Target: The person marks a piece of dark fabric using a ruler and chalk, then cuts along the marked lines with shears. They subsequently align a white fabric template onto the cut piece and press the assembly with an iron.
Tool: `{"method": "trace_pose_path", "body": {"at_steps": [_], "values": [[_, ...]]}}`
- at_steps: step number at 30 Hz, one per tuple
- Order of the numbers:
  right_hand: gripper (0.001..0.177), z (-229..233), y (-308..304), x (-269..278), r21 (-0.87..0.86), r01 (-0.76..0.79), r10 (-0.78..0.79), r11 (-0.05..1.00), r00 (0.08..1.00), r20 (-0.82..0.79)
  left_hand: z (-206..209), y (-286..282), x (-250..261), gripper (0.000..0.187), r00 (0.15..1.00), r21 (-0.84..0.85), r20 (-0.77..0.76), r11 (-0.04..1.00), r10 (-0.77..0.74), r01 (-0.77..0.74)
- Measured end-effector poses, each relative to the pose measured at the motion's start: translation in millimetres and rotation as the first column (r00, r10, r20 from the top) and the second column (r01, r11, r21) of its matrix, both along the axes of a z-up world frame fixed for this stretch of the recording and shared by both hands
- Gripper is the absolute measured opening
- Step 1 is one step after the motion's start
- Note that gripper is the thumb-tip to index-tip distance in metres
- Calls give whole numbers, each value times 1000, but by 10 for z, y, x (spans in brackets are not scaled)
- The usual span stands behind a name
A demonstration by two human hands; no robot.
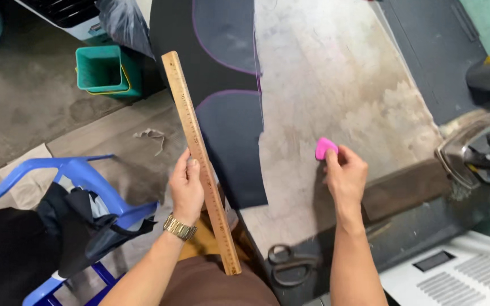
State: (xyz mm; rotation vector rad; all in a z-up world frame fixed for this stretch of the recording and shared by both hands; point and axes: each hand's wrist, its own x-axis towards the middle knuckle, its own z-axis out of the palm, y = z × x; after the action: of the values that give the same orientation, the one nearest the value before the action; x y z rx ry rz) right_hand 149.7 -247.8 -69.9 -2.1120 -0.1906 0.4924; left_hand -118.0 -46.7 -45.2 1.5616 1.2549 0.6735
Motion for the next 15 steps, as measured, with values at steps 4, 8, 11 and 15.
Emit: {"method": "trace_pose_path", "body": {"at_steps": [4, 8, 11, 15], "values": [[23, 261, -29, -197, -67, 21, -1, 998, 958, 286, -286, -205, 32, 38, 997, 140, 25, 988, -66, 62], [32, 440, -529, -863, -198, 10, 56, 980, 945, 324, 21, -477, 383, 37, 952, 92, 68, 952, -299, 293], [45, 538, -713, -1524, -326, -126, 197, 937, 961, 194, -106, -398, 786, 38, 917, 13, -82, 919, -391, 393], [40, 118, -967, -2064, -629, -63, 14, 775, 996, -83, -443, -458, 1348, 41, 905, -27, -91, 909, -417, 416]]}}
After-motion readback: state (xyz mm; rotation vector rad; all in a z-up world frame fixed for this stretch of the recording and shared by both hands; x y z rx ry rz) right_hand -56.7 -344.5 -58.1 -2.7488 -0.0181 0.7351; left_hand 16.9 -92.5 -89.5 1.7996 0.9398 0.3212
